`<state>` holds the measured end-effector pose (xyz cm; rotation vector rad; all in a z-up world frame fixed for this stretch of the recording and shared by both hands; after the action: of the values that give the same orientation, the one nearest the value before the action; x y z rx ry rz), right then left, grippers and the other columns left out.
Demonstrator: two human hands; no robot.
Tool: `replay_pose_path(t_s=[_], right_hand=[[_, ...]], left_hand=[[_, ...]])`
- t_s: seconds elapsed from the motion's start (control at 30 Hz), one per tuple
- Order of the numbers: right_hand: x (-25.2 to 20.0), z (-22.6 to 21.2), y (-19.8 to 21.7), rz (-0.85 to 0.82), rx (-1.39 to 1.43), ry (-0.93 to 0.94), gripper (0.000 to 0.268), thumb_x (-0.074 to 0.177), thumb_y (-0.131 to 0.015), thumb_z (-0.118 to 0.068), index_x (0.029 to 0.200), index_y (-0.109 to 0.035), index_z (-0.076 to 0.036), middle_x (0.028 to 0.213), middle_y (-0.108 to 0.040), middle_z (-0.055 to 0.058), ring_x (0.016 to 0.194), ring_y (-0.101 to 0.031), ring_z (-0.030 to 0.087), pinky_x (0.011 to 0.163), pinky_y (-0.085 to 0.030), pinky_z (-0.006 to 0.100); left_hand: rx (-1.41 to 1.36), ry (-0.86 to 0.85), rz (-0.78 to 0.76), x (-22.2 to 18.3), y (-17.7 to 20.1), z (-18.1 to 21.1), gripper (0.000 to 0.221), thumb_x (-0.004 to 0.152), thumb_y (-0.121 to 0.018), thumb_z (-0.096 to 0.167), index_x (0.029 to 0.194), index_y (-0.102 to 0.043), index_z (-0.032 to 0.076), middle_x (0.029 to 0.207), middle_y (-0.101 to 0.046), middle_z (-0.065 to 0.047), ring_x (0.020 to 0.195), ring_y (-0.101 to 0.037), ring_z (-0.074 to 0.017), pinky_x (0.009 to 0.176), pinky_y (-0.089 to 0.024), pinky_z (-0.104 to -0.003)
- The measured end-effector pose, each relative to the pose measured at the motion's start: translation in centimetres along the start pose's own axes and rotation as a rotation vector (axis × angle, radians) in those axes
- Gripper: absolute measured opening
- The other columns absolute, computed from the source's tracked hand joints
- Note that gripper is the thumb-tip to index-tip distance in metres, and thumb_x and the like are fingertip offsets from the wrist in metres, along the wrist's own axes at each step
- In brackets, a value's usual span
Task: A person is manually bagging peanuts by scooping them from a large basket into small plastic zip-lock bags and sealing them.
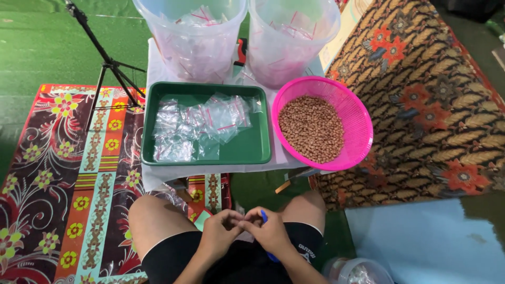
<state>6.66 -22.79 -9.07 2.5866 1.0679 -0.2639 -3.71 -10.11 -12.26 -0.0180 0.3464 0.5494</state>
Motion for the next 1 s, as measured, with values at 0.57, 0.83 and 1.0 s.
replay_pose_path(t_s=[0.57, 0.83, 1.0], right_hand=[[0.7, -0.2, 1.1, 0.016, -0.507, 0.111, 0.009, 0.069, -0.077, -0.016, 0.072, -0.074, -0.008, 0.06, -0.072, 0.002, 0.051, -0.06, 0.016, 0.054, -0.053, 0.028], [0.0, -2.1, 1.9, -0.337, -0.487, 0.106, 0.01, 0.072, -0.076, -0.014, 0.075, -0.074, -0.005, 0.062, -0.071, 0.002, 0.053, -0.059, 0.014, 0.056, -0.052, 0.027], [0.6, -1.0, 2.8, -0.311, -0.251, 0.015, 0.009, 0.083, -0.072, -0.012, 0.088, -0.077, -0.005, 0.077, -0.076, 0.001, 0.069, -0.064, 0.01, 0.068, -0.054, 0.023]], left_hand=[[0.803, -0.554, 0.075, -2.0, -1.7, 1.7, 0.018, 0.08, -0.067, 0.013, 0.096, -0.067, 0.02, 0.105, -0.065, 0.001, 0.08, -0.069, -0.0266, 0.059, -0.056, -0.039], [0.833, -0.825, -0.45, -3.1, -1.0, 4.5, 0.018, 0.079, -0.07, 0.016, 0.096, -0.069, 0.012, 0.105, -0.062, -0.009, 0.116, -0.057, -0.0328, 0.083, -0.052, -0.042], [0.725, -0.89, -0.478, -3.9, -0.6, 8.5, 0.009, 0.086, -0.064, 0.01, 0.093, -0.069, 0.011, 0.115, -0.064, -0.004, 0.105, -0.059, -0.0277, 0.086, -0.051, -0.038]])
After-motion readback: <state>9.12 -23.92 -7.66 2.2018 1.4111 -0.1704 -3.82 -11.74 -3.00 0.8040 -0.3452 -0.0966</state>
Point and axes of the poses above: each hand's wrist, its own x-axis towards the middle knuckle, its own y-axis out of the back of the hand, z = x × y, the point moved 6 cm from there along x, towards the middle knuckle
